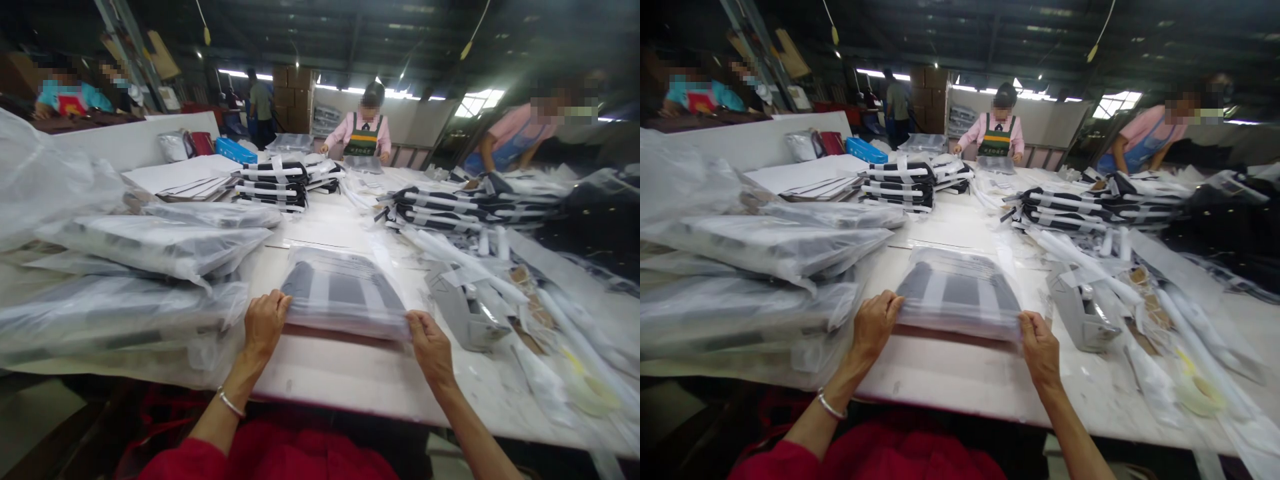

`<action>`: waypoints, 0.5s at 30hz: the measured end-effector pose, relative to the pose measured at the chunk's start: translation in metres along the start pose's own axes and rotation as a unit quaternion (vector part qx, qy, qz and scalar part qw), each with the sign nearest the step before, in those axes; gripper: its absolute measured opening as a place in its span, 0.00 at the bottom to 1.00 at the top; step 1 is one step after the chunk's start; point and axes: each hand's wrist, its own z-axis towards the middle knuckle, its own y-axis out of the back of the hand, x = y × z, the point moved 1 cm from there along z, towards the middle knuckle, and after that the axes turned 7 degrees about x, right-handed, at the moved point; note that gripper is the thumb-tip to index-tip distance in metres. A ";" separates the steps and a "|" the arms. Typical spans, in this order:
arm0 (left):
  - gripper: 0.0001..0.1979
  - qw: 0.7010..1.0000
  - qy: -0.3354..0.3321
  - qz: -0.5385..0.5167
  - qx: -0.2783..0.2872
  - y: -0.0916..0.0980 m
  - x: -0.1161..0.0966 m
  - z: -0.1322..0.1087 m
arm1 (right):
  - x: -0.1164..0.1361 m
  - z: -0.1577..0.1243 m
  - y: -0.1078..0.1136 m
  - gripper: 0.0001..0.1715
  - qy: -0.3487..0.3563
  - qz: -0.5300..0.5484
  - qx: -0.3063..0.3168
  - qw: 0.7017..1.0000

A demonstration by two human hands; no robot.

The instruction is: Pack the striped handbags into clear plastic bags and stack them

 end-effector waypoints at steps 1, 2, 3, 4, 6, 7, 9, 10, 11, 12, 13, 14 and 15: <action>0.14 0.999 0.026 -0.007 0.020 0.000 0.001 0.003 | 0.000 0.000 0.000 0.27 -0.004 -0.007 0.005 1.000; 0.14 0.997 0.057 -0.027 0.043 0.001 0.002 0.006 | -0.001 0.001 0.000 0.27 -0.009 -0.010 0.010 1.000; 0.13 0.992 0.085 -0.065 0.066 0.001 0.004 0.008 | -0.001 0.002 0.000 0.27 -0.014 -0.010 0.017 1.000; 0.12 0.984 0.104 -0.120 0.084 0.002 0.007 0.008 | -0.002 0.002 0.000 0.27 -0.019 -0.007 0.025 0.999; 0.12 0.956 0.118 -0.248 0.104 0.004 0.012 0.003 | -0.004 0.004 0.000 0.26 -0.025 0.004 0.038 0.999; 0.14 0.939 0.118 -0.304 0.108 0.005 0.015 -0.001 | -0.005 0.004 0.000 0.26 -0.025 0.012 0.041 0.999; 0.18 0.914 0.128 -0.371 0.107 0.007 0.019 -0.011 | -0.006 0.004 0.000 0.26 -0.027 0.026 0.045 0.998; 0.17 0.909 0.140 -0.380 0.101 0.007 0.019 -0.015 | -0.006 0.004 0.000 0.26 -0.032 0.030 0.046 0.998; 0.17 0.911 0.154 -0.371 0.093 0.008 0.018 -0.018 | -0.006 0.004 0.000 0.26 -0.039 0.033 0.049 0.998; 0.16 0.919 0.167 -0.348 0.083 0.008 0.016 -0.019 | -0.007 0.004 0.000 0.26 -0.047 0.034 0.051 0.997; 0.16 0.929 0.177 -0.317 0.073 0.008 0.013 -0.017 | -0.007 0.004 0.001 0.27 -0.055 0.035 0.052 0.997; 0.17 0.938 0.186 -0.286 0.067 0.008 0.009 -0.014 | -0.008 0.004 0.001 0.27 -0.062 0.037 0.052 0.996; 0.17 0.945 0.193 -0.256 0.064 0.006 0.005 -0.009 | -0.009 0.004 0.002 0.28 -0.068 0.040 0.053 0.995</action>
